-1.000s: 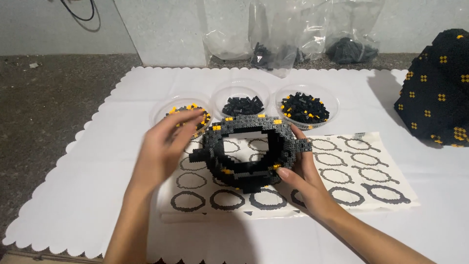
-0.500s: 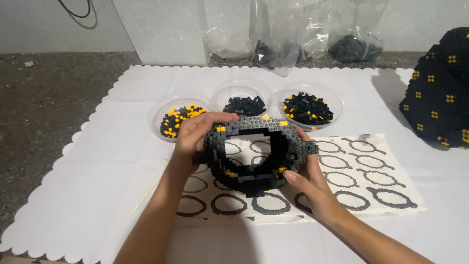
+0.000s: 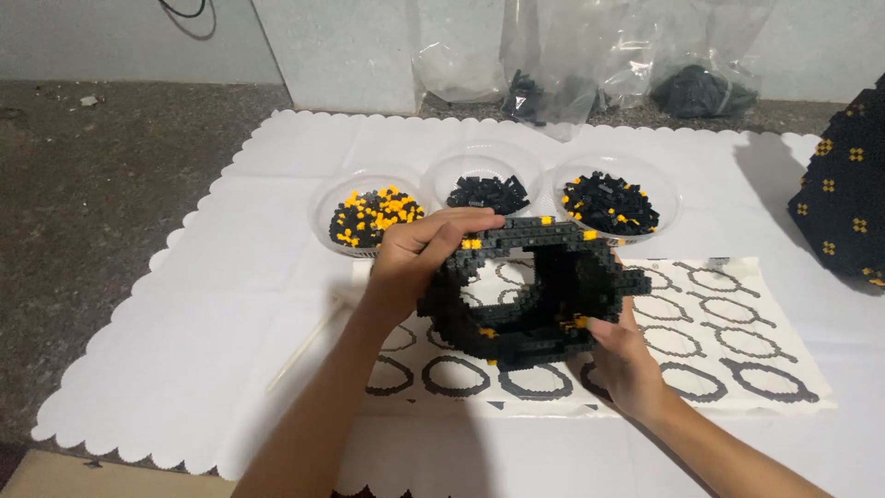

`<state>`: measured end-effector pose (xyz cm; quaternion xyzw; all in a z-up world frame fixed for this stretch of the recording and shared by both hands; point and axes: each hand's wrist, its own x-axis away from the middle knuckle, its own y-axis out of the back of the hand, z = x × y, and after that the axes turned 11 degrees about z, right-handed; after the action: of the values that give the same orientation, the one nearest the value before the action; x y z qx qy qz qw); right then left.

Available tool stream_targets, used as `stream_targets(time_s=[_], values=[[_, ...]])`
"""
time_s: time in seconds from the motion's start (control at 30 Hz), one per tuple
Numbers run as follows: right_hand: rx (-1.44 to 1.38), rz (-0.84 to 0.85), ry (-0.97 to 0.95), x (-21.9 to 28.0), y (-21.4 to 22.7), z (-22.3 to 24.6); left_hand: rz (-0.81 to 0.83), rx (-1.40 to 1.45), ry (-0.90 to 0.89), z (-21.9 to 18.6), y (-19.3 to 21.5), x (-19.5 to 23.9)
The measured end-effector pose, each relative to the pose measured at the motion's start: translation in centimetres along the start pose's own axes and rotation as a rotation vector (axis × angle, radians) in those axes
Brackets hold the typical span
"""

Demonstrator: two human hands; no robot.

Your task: Adding yellow accent pieces to a black 3D puzzle structure using hands and a small plastic hammer.

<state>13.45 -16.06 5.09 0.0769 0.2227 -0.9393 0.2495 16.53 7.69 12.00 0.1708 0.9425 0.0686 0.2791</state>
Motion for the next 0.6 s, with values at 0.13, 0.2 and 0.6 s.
stream_targets(time_s=[0.13,0.2,0.6], values=[[0.007,-0.208,-0.163,-0.3,-0.3,0.4,-0.024,0.033,0.041,-0.3,-0.1,-0.2],[0.073,-0.337,-0.384,-0.4,0.5,-0.1,-0.038,0.055,0.121,-0.5,0.0,-0.3],[0.068,-0.210,-0.161,-0.5,-1.3,0.8,0.020,0.127,0.022,0.5,0.7,-0.2]])
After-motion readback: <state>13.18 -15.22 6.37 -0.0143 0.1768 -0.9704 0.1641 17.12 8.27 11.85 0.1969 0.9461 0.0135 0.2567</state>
